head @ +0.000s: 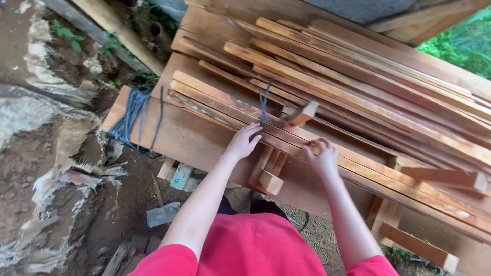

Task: The person ties a bundle of wooden planks together using black string. They wrap the string around the planks, pull it tight, and tie a knot to secure the bundle.

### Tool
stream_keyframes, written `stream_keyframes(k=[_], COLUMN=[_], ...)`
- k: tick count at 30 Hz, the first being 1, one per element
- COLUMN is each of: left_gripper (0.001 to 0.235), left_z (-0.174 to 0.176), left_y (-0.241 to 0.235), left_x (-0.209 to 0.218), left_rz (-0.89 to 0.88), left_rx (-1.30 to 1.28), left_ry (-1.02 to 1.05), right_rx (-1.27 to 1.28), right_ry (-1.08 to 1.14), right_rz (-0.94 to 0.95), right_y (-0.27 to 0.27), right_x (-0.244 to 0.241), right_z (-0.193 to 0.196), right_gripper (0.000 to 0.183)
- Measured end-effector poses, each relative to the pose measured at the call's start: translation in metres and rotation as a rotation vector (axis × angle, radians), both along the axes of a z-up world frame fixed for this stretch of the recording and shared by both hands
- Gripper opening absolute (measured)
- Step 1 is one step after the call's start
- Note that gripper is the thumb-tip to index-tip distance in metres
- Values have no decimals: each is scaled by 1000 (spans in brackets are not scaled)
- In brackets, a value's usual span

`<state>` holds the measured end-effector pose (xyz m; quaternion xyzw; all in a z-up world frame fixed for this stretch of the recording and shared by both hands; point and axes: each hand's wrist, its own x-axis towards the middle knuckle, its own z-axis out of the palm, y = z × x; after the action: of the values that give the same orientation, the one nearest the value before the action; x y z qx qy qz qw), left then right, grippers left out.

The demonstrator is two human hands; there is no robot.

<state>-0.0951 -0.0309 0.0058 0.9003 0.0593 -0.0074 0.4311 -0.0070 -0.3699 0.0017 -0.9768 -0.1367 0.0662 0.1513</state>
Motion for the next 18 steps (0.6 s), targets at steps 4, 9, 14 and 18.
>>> stream_keyframes(k=[4,9,14,18], left_gripper=[18,23,16,17], left_z=[16,-8,-57,-53], left_y=[70,203,328,387], left_x=[-52,-124,-194,-202], left_rz=[224,501,689,813], left_rx=[-130,-174,86,158], left_ry=[-77,106,101,118], right_rx=[43,87,114,343], right_ry=[397,558,656,862], right_rz=[-57,226,423,411], right_y=[60,226,376,476], right_x=[29,5,-25,-75], right_z=[60,210,189,93], right_gripper=[45,45,53,45])
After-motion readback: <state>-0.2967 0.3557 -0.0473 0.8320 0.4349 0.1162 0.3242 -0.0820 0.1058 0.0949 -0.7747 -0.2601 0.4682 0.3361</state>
